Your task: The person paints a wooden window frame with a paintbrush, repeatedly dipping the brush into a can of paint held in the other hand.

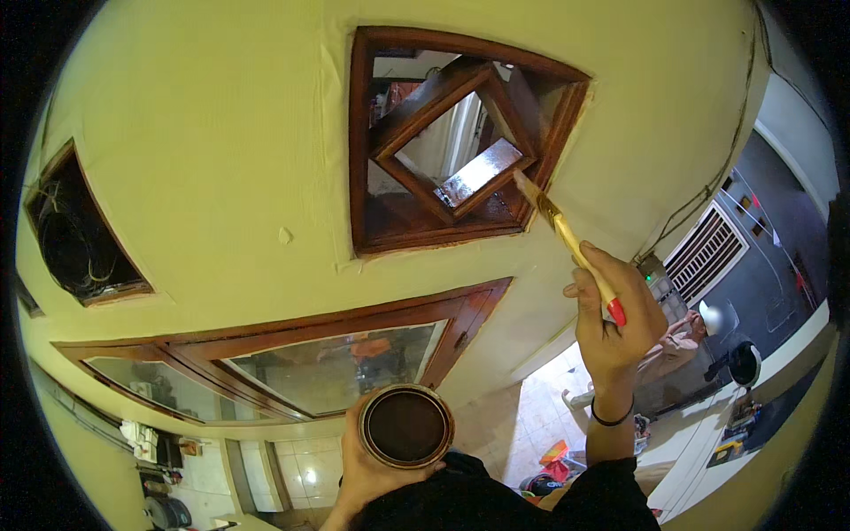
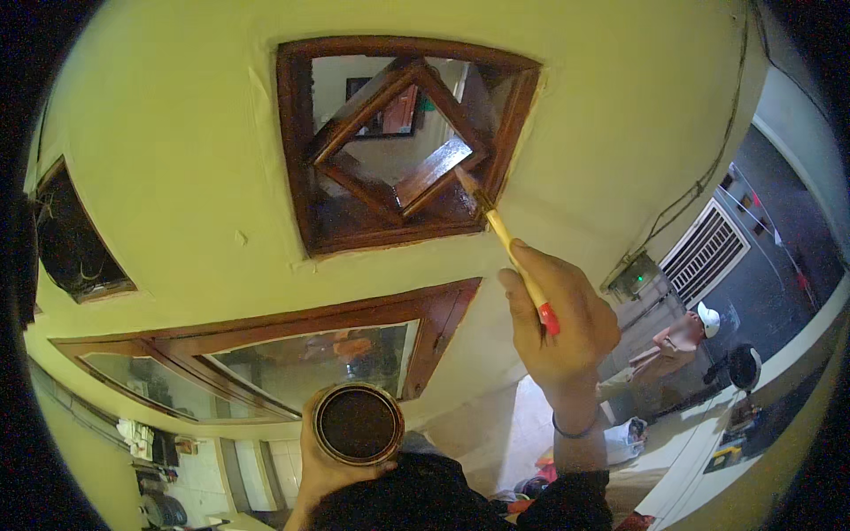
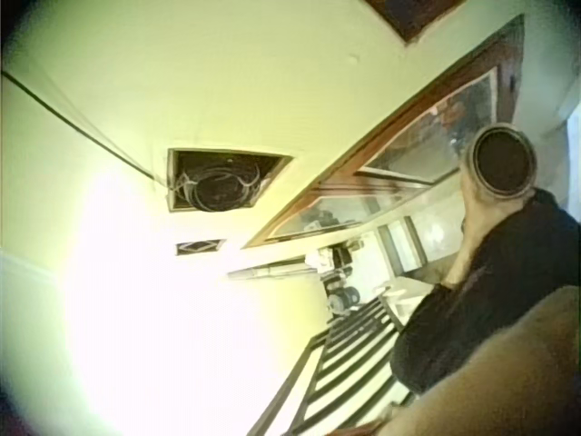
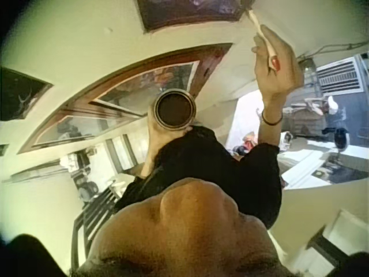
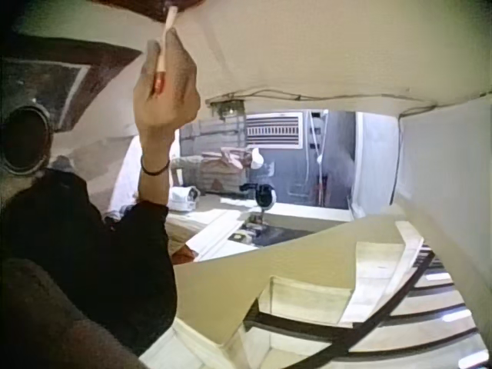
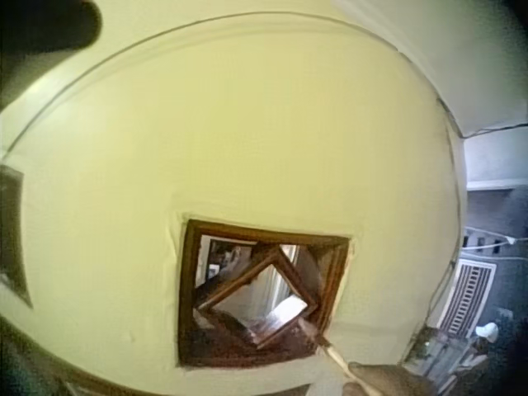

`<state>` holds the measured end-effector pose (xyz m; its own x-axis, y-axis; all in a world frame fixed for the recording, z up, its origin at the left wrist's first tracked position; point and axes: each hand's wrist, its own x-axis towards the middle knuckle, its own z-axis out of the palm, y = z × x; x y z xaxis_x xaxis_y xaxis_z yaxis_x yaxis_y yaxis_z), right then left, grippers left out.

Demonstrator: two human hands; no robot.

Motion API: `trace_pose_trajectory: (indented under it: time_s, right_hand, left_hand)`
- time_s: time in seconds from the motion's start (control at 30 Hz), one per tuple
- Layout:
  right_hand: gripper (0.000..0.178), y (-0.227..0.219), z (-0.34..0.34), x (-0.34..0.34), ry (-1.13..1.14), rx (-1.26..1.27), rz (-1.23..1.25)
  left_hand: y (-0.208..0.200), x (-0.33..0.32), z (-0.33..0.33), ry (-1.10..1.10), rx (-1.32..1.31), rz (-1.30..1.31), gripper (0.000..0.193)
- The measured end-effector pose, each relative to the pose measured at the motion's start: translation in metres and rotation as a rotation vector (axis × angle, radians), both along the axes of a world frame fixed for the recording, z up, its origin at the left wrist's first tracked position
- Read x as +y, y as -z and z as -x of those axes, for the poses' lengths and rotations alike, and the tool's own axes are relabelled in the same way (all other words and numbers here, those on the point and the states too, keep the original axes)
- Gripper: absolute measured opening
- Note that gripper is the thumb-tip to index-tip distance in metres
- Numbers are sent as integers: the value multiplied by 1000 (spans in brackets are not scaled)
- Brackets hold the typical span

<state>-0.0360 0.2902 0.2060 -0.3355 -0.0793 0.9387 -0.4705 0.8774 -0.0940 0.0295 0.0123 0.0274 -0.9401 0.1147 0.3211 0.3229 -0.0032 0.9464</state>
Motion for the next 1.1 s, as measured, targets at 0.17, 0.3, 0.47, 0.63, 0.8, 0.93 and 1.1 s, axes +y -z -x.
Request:
trace_pose_trajectory:
  time_s: [0.17,0.3,0.47,0.63,0.8,0.93,1.1]
  right_hand:
    - [35,-24,23,-17,34,122,-523]
    - [31,-30,64,-25,108,214,-685]
    - [27,-34,44,-31,-20,39,-397]
    - [23,-3,-6,9,-32,-122,122]
    - [25,-2,19,5,75,-192,-140]
    - [28,10,20,0,77,-116,-229]
    - [28,22,7,-4,-57,-213,36]
  left_hand:
    - [0,1,-1,-12,-6,-3,122]
    - [-4,3,-4,10,1,-1,121]
    - [5,3,-3,4,-9,-102,120]
    - [5,-3,-3,32,-42,-92,121]
    - [8,-9,-3,-13,-53,9,123]
    - [11,-6,-5,-26,-32,42,124]
    - [11,-2,-7,7,-34,-13,124]
